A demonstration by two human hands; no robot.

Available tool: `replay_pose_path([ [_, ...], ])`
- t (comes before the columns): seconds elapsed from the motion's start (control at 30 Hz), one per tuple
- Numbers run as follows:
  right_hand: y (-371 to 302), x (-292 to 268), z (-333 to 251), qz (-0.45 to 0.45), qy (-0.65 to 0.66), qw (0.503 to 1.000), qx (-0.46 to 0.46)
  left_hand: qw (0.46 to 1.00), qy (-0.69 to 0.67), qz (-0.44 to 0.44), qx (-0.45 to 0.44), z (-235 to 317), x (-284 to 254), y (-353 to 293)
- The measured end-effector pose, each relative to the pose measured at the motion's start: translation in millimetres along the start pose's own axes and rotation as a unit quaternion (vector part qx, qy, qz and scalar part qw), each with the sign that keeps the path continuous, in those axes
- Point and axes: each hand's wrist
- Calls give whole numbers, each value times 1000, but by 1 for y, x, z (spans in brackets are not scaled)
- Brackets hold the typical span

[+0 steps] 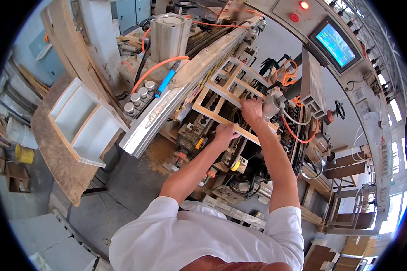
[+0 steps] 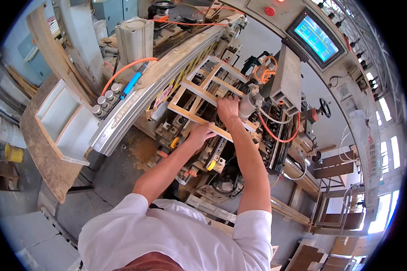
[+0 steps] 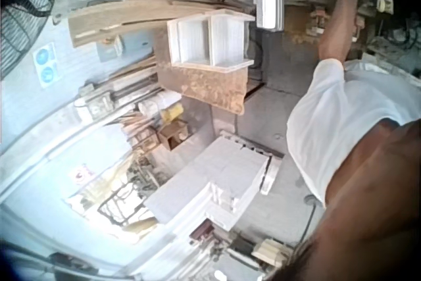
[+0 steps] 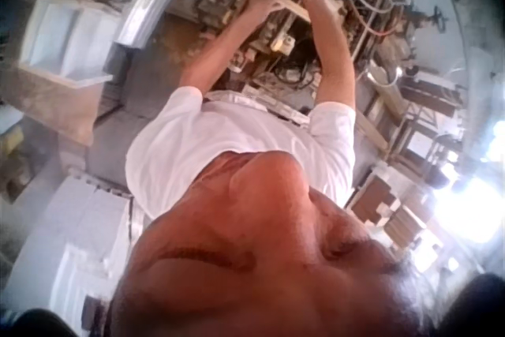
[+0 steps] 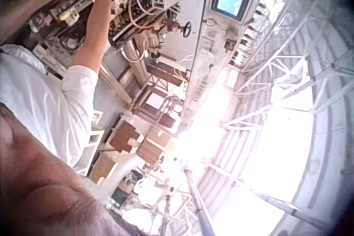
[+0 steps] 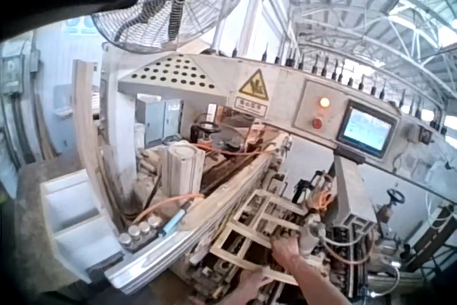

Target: The person repeatedly picks up wooden frame components and places them onto a jig on a workbench. They align the pieces and appear to secure them using a pneumatic tool, then remove the assembled unit and place it on a nearby table. This cycle repeats with multiple frames throughout the clip.

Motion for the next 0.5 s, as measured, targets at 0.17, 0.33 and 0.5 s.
replay_pose_path([
  [0.17,-1,3,-1,-13,-14,1000,8,1000,11,-21,4,-9,-2,-3],
  [0.33,-2,-3,3,-12,-19,1000,17,998,47,-30,1,7,1,-2],
  [0.5,-1,-9,1,-7,5,1000,-8,997,43,-67,16,38,-7,36],
])
Point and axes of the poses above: each hand's wrist, its own y-axis towards the middle knuckle, its own x-axis out of the palm, z = x × y, and after that the axes turned 5 degrees about y, right-handed
